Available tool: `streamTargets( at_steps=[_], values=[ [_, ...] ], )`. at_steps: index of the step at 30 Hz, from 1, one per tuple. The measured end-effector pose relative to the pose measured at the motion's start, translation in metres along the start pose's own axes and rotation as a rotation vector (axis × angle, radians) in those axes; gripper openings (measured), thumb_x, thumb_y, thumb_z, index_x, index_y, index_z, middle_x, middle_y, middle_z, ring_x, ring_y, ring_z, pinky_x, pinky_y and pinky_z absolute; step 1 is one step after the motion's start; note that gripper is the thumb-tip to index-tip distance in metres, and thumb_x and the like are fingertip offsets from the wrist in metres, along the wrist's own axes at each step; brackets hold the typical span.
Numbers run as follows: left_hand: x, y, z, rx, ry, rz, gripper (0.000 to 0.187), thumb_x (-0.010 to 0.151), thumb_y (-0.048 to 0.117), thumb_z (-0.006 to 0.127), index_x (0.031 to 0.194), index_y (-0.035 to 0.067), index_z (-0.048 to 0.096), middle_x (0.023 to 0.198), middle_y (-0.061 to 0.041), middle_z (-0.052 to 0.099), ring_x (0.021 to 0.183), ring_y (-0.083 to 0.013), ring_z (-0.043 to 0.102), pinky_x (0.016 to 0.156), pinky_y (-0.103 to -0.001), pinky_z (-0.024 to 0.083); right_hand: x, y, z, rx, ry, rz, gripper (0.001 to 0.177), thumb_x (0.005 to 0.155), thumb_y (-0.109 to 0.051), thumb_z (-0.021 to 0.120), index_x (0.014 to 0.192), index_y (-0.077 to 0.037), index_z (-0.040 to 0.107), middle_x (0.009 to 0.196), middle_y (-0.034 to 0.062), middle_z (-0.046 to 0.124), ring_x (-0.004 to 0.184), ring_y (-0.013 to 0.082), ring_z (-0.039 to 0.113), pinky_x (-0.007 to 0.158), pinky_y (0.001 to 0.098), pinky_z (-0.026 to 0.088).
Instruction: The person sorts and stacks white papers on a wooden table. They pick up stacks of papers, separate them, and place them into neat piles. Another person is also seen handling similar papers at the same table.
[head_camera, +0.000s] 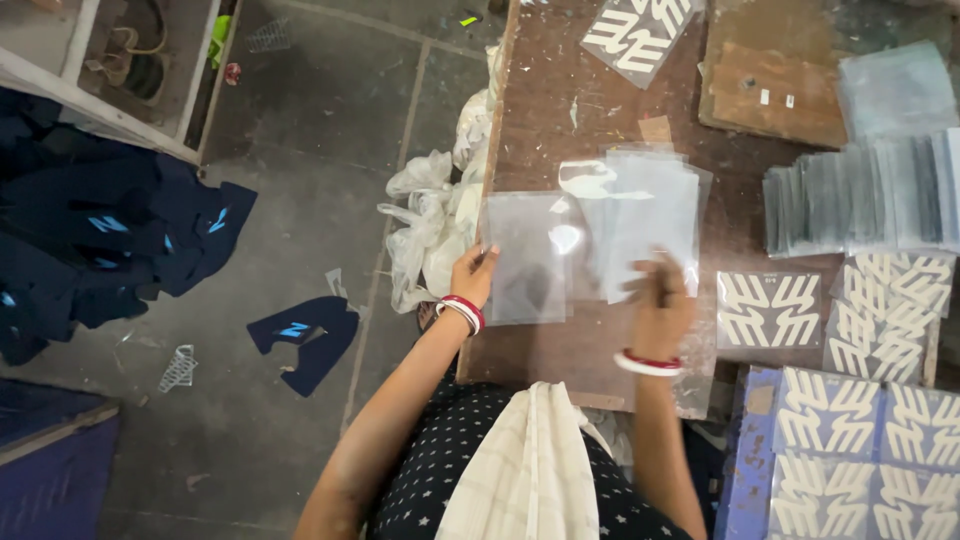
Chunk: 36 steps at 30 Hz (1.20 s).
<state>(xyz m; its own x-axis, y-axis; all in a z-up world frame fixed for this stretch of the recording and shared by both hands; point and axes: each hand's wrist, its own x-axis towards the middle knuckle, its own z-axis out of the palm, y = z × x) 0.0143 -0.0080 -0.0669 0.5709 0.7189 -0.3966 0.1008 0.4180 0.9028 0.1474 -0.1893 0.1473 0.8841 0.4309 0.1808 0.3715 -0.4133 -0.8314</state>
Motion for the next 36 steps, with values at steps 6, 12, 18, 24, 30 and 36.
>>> streamTargets(
  at_steps=[6, 12, 18, 24, 30, 36],
  values=[
    [0.004, -0.009, -0.001, -0.125, 0.032, -0.191, 0.029, 0.094, 0.027, 0.071, 0.109, 0.003, 0.074, 0.07, 0.007, 0.058, 0.054, -0.0056, 0.043, 0.047, -0.025, 0.035, 0.033, 0.053, -0.05, -0.082, 0.105, 0.263, 0.026, 0.106, -0.005, 0.061, 0.131, -0.002, 0.063, 0.098, 0.012, 0.072, 0.078, 0.0197, 0.071, 0.06, 0.0299, 0.054],
    [0.012, -0.027, -0.01, -0.129, -0.017, -0.085, 0.029, 0.1, 0.026, 0.074, 0.108, -0.002, 0.075, 0.074, 0.006, 0.054, 0.06, -0.0047, 0.039, 0.05, -0.025, 0.031, -0.015, 0.045, 0.016, -0.564, -0.082, 0.0, 0.026, 0.098, -0.016, 0.065, 0.119, -0.002, 0.072, 0.11, 0.0191, 0.073, 0.095, 0.0389, 0.069, 0.078, 0.0456, 0.054],
    [0.021, -0.043, -0.015, -0.262, -0.055, -0.205, 0.037, 0.104, 0.029, 0.07, 0.107, -0.007, 0.065, 0.08, -0.001, 0.059, 0.063, -0.0093, 0.05, 0.054, -0.027, 0.044, -0.032, 0.001, 0.06, -0.254, -0.173, 0.026, 0.036, 0.095, -0.031, 0.074, 0.109, 0.002, 0.071, 0.096, 0.0183, 0.074, 0.085, 0.0297, 0.073, 0.077, 0.0409, 0.056],
    [0.028, -0.054, -0.012, -0.097, -0.009, 0.023, 0.039, 0.106, 0.034, 0.06, 0.12, -0.001, 0.071, 0.098, 0.002, 0.071, 0.086, -0.0036, 0.06, 0.078, -0.021, 0.049, 0.005, -0.01, 0.016, 0.114, 0.027, 0.002, 0.011, 0.105, -0.009, 0.062, 0.112, -0.002, 0.068, 0.098, 0.0064, 0.071, 0.073, 0.0138, 0.063, 0.066, 0.0275, 0.052],
    [-0.011, 0.035, -0.005, -0.449, -0.122, -0.336, 0.037, 0.101, 0.03, 0.053, 0.123, 0.003, 0.063, 0.11, -0.015, 0.076, 0.094, -0.029, 0.077, 0.082, -0.04, 0.064, 0.041, 0.057, -0.052, 0.152, 0.162, 0.238, 0.009, 0.108, -0.009, 0.064, 0.115, -0.003, 0.062, 0.094, 0.0082, 0.071, 0.069, 0.015, 0.065, 0.06, 0.0312, 0.051],
    [-0.007, 0.023, -0.005, -0.466, -0.116, -0.286, 0.036, 0.103, 0.027, 0.061, 0.121, -0.003, 0.06, 0.115, -0.02, 0.074, 0.099, -0.035, 0.077, 0.083, -0.045, 0.064, -0.008, 0.074, -0.011, -0.441, -0.031, -0.05, 0.022, 0.096, -0.011, 0.07, 0.115, -0.001, 0.072, 0.098, 0.0172, 0.072, 0.086, 0.029, 0.072, 0.076, 0.0392, 0.056]
  ],
)
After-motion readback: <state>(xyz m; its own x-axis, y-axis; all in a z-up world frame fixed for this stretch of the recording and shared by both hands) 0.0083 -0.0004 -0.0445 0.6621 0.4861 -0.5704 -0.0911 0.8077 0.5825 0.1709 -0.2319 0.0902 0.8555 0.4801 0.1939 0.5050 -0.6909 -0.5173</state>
